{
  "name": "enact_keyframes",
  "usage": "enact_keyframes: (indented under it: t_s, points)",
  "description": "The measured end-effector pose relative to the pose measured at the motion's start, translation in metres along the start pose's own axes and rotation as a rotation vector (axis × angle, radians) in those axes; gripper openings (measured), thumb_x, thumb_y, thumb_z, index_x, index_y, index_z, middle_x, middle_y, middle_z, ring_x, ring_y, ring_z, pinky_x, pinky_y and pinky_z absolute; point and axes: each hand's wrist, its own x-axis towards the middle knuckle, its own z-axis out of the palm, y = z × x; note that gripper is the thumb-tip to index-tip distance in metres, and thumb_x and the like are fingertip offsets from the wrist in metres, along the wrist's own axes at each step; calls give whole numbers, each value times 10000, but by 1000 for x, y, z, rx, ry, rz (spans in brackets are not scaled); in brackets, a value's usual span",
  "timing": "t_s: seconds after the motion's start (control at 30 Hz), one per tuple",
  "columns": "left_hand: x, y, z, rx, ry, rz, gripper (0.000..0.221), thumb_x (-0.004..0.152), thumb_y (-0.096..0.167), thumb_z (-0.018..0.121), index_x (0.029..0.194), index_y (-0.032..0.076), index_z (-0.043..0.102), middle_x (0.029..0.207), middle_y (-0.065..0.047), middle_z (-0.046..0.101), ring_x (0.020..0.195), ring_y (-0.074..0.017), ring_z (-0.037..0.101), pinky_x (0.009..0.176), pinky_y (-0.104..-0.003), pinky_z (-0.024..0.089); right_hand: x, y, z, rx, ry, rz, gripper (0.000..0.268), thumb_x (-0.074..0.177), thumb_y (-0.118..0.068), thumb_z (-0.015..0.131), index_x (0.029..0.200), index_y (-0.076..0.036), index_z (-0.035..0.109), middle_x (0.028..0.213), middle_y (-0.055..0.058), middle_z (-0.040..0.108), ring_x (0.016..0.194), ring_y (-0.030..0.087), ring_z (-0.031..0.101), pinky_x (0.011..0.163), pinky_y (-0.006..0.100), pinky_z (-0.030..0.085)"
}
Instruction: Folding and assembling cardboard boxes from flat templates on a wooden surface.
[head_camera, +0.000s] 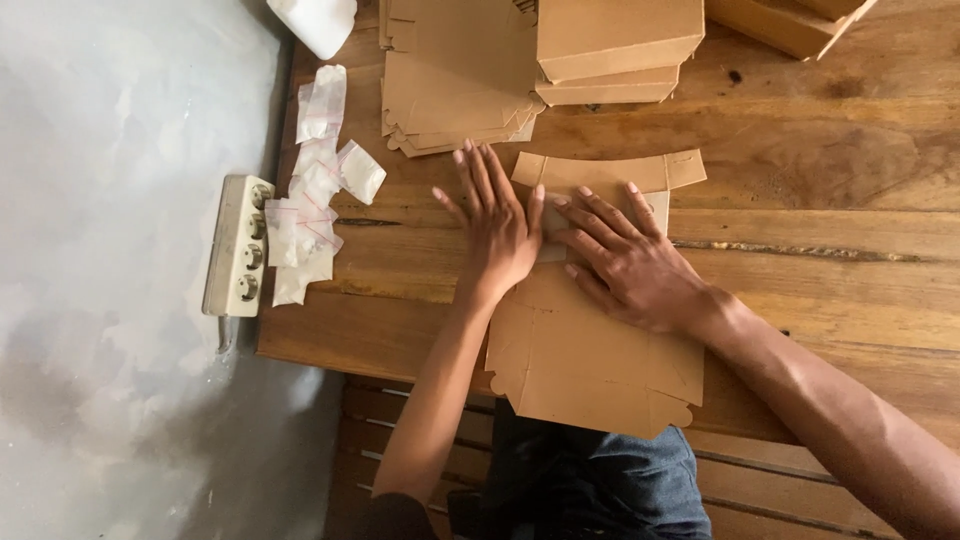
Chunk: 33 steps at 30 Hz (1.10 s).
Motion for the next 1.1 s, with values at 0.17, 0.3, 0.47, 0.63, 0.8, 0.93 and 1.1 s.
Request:
enact_keyframes:
  t_s: [0.17,0.3,0.47,0.63,0.8,0.93,1.1]
  points:
    - [-28,-1,-5,19,-37,1,812,1077,447,381,1610,-87,81,1669,-339,-20,1560,-475,-53,1142,-758,-78,-3,3,3,9,-8,0,362,1009,-410,510,1257,-165,611,1450,82,569,1504,291,415,1229,575,171]
    - [-51,1,-9,-44,-35,-21,804,1074,477,312,1599,-96,104,1658,-358,12,1554,-484,-32,1134,-742,-105,-1,1,-2,72,-16,5,358,1016,-382,504,1257,-140,611,1451,104,569,1495,310,419,1220,592,174]
    - [-74,7,-22,-67,-95,-56,803,1065,423,360,1588,-117,79,1655,-357,-25,1549,-483,-51,1137,-722,-130,-1,1,-6,40,-51,2,367,1004,-367,522,1280,-141,606,1451,94,562,1491,310,420,1215,587,198]
    - [-86,14,-34,-89,-131,-92,788,1063,403,365,1579,-122,83,1647,-364,3,1545,-483,-30,1143,-706,-127,1,-1,-8,40,-65,10,372,1000,-352,530,1305,-149,597,1440,98,568,1492,309,418,1216,591,191]
    - [-79,16,-41,-122,-201,-122,815,1057,427,346,1586,-114,45,1648,-358,-22,1544,-488,-33,1149,-723,-91,-2,1,-2,39,-29,-5,389,1011,-371,523,1319,-147,601,1440,97,568,1482,317,426,1219,600,171]
    - [-73,4,-30,-91,-212,-100,842,1047,465,323,1595,-100,24,1655,-347,-41,1545,-485,-48,1150,-729,-82,-2,-2,3,1,-5,-16,397,1015,-393,511,1315,-150,603,1429,94,574,1486,306,427,1226,584,161]
    - [-40,2,-10,72,-137,-38,844,1037,454,373,1592,-118,97,1647,-374,31,1535,-521,4,1150,-745,-21,1,1,-4,13,29,-23,383,1028,-414,499,1251,-123,612,1395,104,591,1452,326,451,1198,601,227]
